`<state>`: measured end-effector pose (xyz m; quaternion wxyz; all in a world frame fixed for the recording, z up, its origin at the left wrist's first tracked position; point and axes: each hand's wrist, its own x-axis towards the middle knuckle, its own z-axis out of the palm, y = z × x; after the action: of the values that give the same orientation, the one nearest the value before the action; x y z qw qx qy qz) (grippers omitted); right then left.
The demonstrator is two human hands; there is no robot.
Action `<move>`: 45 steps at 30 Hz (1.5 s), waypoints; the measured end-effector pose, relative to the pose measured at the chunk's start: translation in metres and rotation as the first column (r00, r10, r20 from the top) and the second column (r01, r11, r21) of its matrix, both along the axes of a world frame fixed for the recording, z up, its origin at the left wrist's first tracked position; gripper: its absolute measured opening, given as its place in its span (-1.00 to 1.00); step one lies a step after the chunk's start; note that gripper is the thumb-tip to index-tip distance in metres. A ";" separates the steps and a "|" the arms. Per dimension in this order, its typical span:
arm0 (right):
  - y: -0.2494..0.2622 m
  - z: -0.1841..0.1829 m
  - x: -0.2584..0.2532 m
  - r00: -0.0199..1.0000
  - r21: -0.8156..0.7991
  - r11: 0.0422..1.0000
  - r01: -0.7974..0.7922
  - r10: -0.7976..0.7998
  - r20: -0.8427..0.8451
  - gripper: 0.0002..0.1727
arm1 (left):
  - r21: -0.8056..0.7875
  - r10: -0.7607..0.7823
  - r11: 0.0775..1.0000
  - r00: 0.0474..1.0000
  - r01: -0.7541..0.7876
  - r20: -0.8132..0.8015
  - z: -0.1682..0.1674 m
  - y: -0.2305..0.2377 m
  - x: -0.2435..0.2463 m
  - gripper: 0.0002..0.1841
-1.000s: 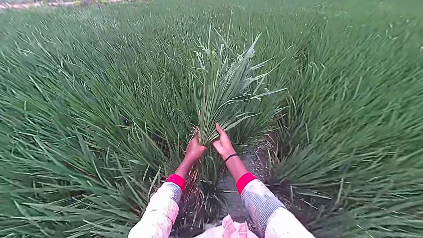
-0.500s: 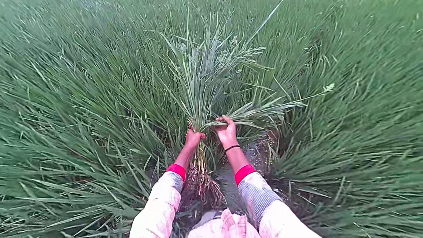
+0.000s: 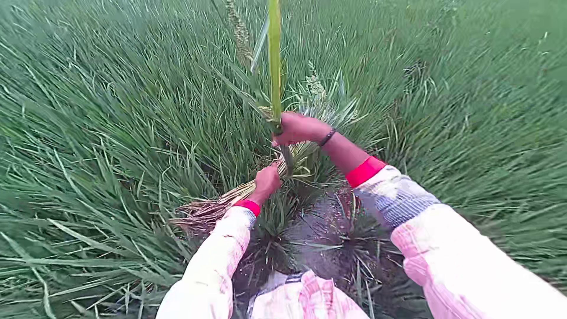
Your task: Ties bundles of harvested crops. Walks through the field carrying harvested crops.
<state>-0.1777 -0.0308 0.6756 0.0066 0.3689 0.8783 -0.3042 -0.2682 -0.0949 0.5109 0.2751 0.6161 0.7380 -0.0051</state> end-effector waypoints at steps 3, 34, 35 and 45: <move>0.024 -0.025 -0.051 0.953 0.051 0.996 -0.078 0.059 0.298 -0.76 | -0.022 -0.189 0.982 0.981 0.188 -0.044 0.006 -0.020 0.022 -0.57; -0.011 -0.103 0.029 0.927 0.133 0.979 0.156 -0.099 -0.361 0.25 | 0.368 -0.040 0.763 0.530 -0.531 0.847 0.105 -0.046 -0.105 -0.10; -0.001 -0.096 0.010 0.900 0.165 0.975 0.145 -0.061 -0.431 0.38 | 0.333 -0.050 0.759 0.459 -0.559 0.887 0.112 -0.050 -0.103 -0.13; -0.043 -0.045 -0.096 0.962 0.265 0.928 -0.262 0.272 0.001 -0.46 | 0.252 0.147 0.589 0.409 -0.768 0.901 0.114 -0.103 -0.161 -0.37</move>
<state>-0.2740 -0.0740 0.6302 -0.0168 0.2381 0.9527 -0.1880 -0.4297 -0.1979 0.6245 0.3376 0.3484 0.6263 0.6102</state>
